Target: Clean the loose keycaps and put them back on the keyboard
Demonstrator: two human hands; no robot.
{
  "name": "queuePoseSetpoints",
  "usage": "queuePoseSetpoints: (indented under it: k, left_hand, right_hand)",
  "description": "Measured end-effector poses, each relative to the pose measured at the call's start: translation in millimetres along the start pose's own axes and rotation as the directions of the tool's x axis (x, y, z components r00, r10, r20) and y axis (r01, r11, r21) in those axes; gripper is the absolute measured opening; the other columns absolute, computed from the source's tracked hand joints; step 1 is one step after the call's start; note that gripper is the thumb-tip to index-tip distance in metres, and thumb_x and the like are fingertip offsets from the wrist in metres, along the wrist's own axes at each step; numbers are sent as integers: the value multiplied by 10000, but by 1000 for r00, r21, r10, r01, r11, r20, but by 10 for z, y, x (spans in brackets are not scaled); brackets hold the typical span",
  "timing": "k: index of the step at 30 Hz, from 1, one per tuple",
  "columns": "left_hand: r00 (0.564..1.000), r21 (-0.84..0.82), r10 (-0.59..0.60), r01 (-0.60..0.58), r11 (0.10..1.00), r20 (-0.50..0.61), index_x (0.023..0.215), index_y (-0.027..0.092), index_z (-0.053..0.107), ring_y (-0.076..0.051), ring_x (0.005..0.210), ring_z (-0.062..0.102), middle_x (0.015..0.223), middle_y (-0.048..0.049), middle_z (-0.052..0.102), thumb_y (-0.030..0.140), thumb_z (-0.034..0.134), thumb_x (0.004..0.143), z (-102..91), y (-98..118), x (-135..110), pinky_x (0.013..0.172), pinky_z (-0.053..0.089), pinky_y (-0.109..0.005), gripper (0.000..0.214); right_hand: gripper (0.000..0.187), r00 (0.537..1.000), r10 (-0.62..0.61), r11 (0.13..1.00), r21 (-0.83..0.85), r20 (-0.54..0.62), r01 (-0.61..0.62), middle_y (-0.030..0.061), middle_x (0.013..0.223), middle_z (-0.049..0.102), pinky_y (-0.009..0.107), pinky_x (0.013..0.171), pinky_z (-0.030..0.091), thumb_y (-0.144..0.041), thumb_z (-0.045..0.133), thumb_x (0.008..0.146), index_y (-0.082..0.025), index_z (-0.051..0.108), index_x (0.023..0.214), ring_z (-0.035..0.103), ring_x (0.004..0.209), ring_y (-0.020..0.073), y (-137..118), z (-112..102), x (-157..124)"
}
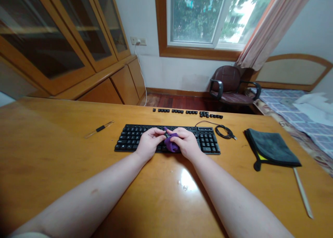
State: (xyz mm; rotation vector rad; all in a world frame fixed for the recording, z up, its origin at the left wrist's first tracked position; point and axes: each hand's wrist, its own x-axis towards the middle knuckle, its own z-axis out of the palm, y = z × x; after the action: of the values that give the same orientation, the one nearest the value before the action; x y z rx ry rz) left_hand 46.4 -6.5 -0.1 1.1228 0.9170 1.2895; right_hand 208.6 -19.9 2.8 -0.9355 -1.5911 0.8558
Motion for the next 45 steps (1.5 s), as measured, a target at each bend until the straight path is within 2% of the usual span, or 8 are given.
queuePoseSetpoints:
  k: [3, 9, 15, 23, 28, 32, 39, 45]
  left_hand:
    - [1000, -16, -7, 7, 1000, 10, 705, 147, 639, -132, 705, 626, 713, -5, 672, 195, 733, 578, 3, 16, -4, 777, 503, -311, 165]
    - [1000, -12, 8, -8, 1000, -18, 715, 145, 658, -148, 741, 644, 748, -22, 696, 183, 732, 585, 8, -5, 15, 811, 509, -333, 155]
    - [1000, 39, 25, -26, 999, 13, 947, 159, 696, -197, 944, 640, 1001, -74, 702, 220, 679, 683, -1, -1, 9, 933, 469, -383, 272]
    - [993, -64, 42, -35, 997, 113, 1055, 162, 647, -217, 1119, 554, 1213, -99, 590, 149, 733, 601, -1, -9, 0, 1035, 385, -375, 462]
    - [993, -88, 31, -21, 996, 113, 1140, 169, 551, -190, 1057, 588, 1166, -108, 602, 162, 685, 667, 18, -11, -12, 992, 426, -370, 492]
    - [991, -83, 47, -36, 996, 126, 1050, 153, 559, -176, 990, 614, 1052, -99, 647, 151, 659, 682, 24, 4, -24, 954, 451, -359, 381]
    - [964, 184, 224, -248, 951, 141, 946, 197, 685, -176, 1039, 560, 1053, -64, 622, 116, 533, 743, -17, 96, -10, 990, 412, -351, 267]
    - [962, 227, 242, -266, 937, 126, 993, 198, 666, -158, 972, 572, 1009, -60, 595, 160, 537, 774, -17, 47, -2, 918, 453, -314, 257]
  right_hand:
    - [406, 999, 9, 1000, 0, 41, -9, 21, 839, 643, 340, 805, 470, -393, 727, 672, -309, 664, 1064, 584, 819, 176, -18, 13, 3]
    - [181, 998, -4, 1000, 16, -57, 5, 22, 763, 646, 312, 748, 472, -332, 657, 757, -290, 728, 919, 588, 755, 161, 12, 39, -7]
    - [284, 999, 39, 998, -55, 4, -39, 52, 955, 650, 321, 860, 447, -341, 533, 847, -252, 667, 1081, 584, 943, 185, 3, 59, -5]
    - [348, 998, 25, 998, -56, 55, -22, 51, 1016, 628, 336, 924, 422, -335, 513, 857, -255, 596, 1185, 568, 999, 184, 2, 55, -7]
    - [316, 993, 106, 994, -24, -42, -107, 57, 1081, 655, 369, 951, 417, -359, 518, 845, -236, 652, 1103, 573, 1044, 212, 7, 70, 1]
    - [278, 972, 201, 979, 34, -123, -199, 55, 1041, 687, 394, 940, 434, -361, 585, 794, -223, 690, 1011, 610, 990, 226, 26, 68, 11]
    - [194, 988, 121, 992, -14, -101, -123, 51, 952, 690, 359, 894, 452, -324, 595, 784, -228, 717, 902, 608, 945, 206, 18, 73, 16]
    - [197, 989, 117, 992, -33, -93, -121, 51, 921, 688, 353, 877, 456, -325, 592, 786, -226, 717, 902, 604, 937, 206, 19, 72, 21]
